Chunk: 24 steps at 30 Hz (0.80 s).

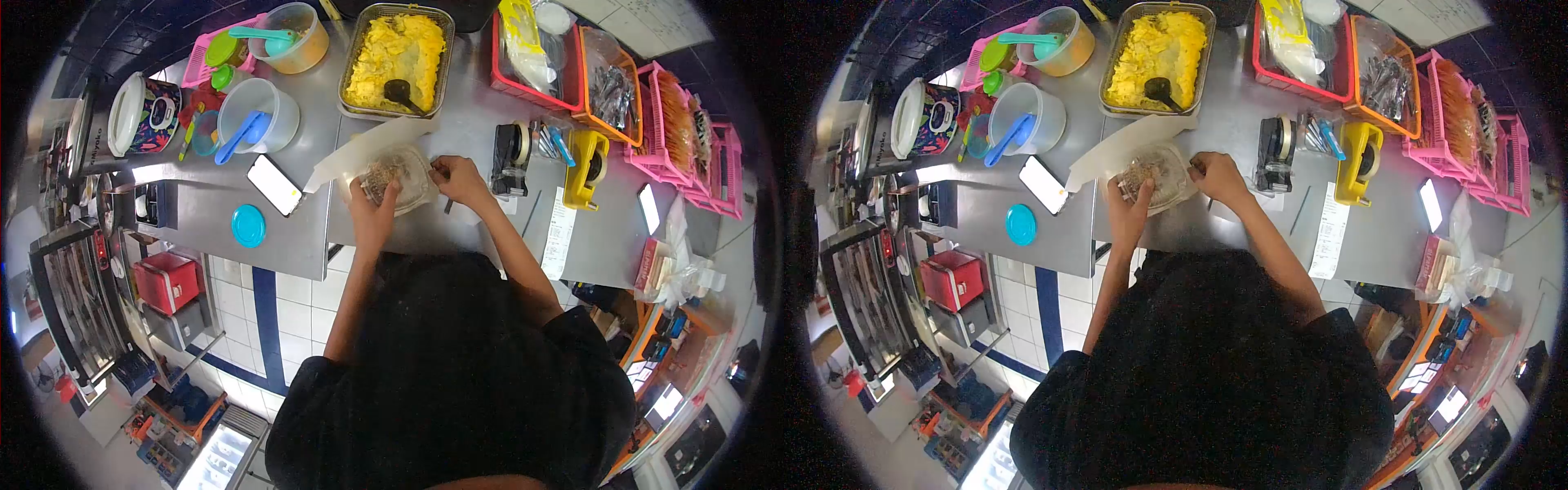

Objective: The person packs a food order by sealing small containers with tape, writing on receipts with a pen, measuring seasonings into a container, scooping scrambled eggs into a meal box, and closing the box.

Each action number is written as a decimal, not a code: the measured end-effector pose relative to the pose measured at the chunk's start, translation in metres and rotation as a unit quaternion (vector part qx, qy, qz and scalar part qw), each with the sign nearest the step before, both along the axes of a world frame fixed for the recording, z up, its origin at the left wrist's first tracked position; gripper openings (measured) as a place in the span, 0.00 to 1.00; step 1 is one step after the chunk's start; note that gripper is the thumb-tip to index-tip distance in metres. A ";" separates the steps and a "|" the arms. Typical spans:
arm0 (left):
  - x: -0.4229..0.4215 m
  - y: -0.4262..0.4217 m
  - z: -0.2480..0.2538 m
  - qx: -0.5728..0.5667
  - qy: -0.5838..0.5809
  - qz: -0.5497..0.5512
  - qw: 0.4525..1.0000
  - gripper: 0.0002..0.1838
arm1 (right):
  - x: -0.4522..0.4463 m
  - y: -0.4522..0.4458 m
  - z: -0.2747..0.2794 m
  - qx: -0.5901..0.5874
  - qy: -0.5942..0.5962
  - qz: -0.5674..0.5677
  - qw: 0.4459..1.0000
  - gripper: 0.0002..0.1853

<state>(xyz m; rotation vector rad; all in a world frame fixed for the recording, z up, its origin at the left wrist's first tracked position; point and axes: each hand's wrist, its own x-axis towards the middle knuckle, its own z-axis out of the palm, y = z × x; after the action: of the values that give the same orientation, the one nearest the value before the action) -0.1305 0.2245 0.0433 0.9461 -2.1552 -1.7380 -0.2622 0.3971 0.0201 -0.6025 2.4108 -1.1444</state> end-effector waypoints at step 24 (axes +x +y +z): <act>-0.111 0.087 -0.006 -0.223 -0.006 -0.196 0.955 0.36 | 0.077 0.134 0.074 0.033 0.018 -0.123 0.992 0.20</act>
<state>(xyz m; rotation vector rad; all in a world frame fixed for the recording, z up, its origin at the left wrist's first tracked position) -0.2415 0.3115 0.0378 0.4348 -2.7164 -1.2753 -0.1852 0.5310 0.0938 -0.3126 2.5975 -1.1527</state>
